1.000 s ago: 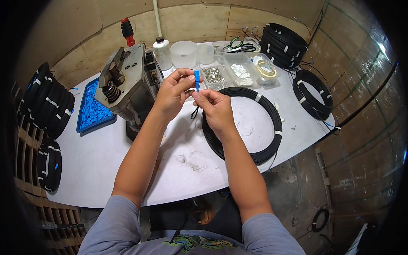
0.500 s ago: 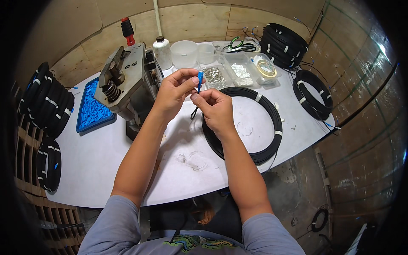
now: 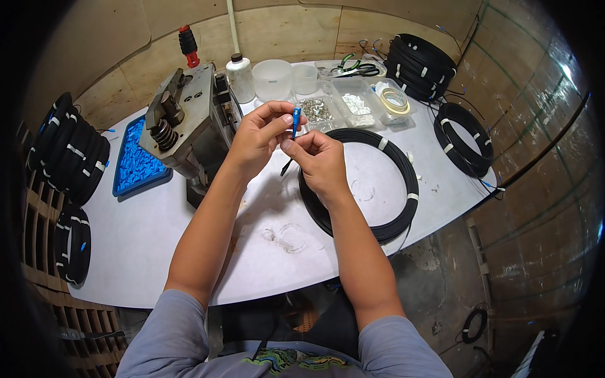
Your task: Bundling a black wire coil using white tape.
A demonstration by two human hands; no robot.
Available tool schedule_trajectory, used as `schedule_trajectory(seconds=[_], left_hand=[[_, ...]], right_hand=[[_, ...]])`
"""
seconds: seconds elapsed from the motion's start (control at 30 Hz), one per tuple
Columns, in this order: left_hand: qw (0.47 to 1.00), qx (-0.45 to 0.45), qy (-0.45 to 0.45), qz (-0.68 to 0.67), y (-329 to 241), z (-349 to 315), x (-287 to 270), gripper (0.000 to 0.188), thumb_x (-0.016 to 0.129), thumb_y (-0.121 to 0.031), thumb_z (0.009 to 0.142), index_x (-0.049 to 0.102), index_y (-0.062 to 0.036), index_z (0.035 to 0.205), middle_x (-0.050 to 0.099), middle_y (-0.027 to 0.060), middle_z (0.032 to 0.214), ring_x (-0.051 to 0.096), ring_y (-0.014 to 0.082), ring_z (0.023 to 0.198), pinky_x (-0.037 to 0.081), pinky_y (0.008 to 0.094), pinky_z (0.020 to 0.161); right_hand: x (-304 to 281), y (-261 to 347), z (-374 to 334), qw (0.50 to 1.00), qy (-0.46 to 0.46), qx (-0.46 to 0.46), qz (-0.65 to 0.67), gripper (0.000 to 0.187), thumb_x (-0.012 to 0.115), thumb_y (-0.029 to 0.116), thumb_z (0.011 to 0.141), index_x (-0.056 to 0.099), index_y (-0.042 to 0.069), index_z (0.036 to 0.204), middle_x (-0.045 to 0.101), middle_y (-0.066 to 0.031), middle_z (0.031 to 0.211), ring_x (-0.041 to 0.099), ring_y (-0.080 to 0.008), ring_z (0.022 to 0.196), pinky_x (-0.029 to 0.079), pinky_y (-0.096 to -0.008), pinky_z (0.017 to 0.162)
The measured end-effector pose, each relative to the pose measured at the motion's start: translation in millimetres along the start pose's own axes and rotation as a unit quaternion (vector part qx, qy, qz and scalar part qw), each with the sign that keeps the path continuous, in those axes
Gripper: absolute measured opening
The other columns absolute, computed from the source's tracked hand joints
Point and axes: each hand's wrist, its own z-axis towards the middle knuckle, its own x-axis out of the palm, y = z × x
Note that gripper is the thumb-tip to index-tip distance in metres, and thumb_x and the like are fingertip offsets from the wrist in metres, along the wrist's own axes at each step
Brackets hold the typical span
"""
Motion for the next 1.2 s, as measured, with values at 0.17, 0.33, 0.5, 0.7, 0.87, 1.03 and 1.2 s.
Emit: schedule_trajectory(seconds=[0.17,0.33,0.5,0.7,0.87,1.03,1.2], left_hand=[[1.000,0.012,0.006,0.010,0.4,-1.4,2.7,0.021,0.063,-0.005,0.093,0.062,-0.0022,0.114,0.068,0.0122,0.105,0.063,0.0157,0.095,0.050,0.0279,0.080],[1.000,0.017,-0.011,0.018,-1.4,0.0,3.0,0.021,0.064,-0.005,0.093,0.061,-0.0026,0.113,0.067,0.0100,0.103,0.063,0.0149,0.096,0.050,0.0276,0.080],[1.000,0.000,-0.026,0.001,1.6,-1.2,1.0,0.022,0.065,-0.006,0.093,0.060,-0.0035,0.114,0.065,0.0054,0.099,0.061,0.0120,0.092,0.050,0.0260,0.078],[0.999,0.003,-0.032,-0.007,0.6,-0.1,0.3,0.021,0.066,-0.005,0.092,0.060,-0.0035,0.113,0.064,0.0036,0.097,0.059,0.0105,0.088,0.049,0.0249,0.077],[0.999,-0.001,-0.034,-0.011,2.2,-0.8,1.6,0.020,0.067,-0.006,0.092,0.061,-0.0042,0.111,0.064,0.0025,0.095,0.058,0.0092,0.084,0.048,0.0244,0.075],[0.999,0.007,-0.043,0.011,0.2,-0.7,3.0,0.020,0.068,-0.007,0.091,0.061,-0.0052,0.109,0.064,0.0016,0.093,0.057,0.0087,0.081,0.048,0.0236,0.073],[0.998,0.018,-0.061,-0.011,2.8,0.4,-0.2,0.019,0.069,-0.008,0.091,0.061,-0.0052,0.108,0.064,0.0019,0.093,0.057,0.0089,0.080,0.047,0.0237,0.073]], right_hand=[[0.2,-3.7,1.5,1.000,0.003,-0.020,0.012,0.014,0.076,0.011,0.088,0.066,0.003,0.082,0.067,0.0004,0.079,0.057,-0.0034,0.072,0.046,-0.0198,0.068],[-1.6,0.4,0.2,1.000,-0.008,0.001,-0.002,0.013,0.076,0.012,0.088,0.067,0.003,0.083,0.067,0.0006,0.080,0.057,-0.0038,0.072,0.047,-0.0202,0.068],[-0.7,-3.6,1.4,1.000,0.007,0.003,0.002,0.017,0.074,0.017,0.090,0.067,0.003,0.084,0.066,-0.0008,0.079,0.058,-0.0067,0.073,0.046,-0.0218,0.071],[-4.0,-3.4,1.4,1.000,0.021,0.003,-0.009,0.017,0.073,0.017,0.090,0.067,0.002,0.085,0.066,-0.0023,0.079,0.060,-0.0078,0.075,0.048,-0.0225,0.072],[-3.4,-6.0,2.1,1.000,0.021,0.002,0.000,0.017,0.074,0.017,0.090,0.067,0.002,0.085,0.067,-0.0024,0.080,0.060,-0.0079,0.075,0.047,-0.0226,0.073],[-2.1,-0.6,0.9,0.999,0.024,-0.001,-0.024,0.019,0.072,0.020,0.092,0.069,0.002,0.090,0.067,-0.0026,0.081,0.056,-0.0068,0.074,0.044,-0.0221,0.072],[2.4,-0.3,0.4,1.000,0.027,-0.004,0.004,0.021,0.069,0.021,0.093,0.070,0.001,0.099,0.068,-0.0029,0.082,0.055,-0.0065,0.074,0.043,-0.0221,0.072]])
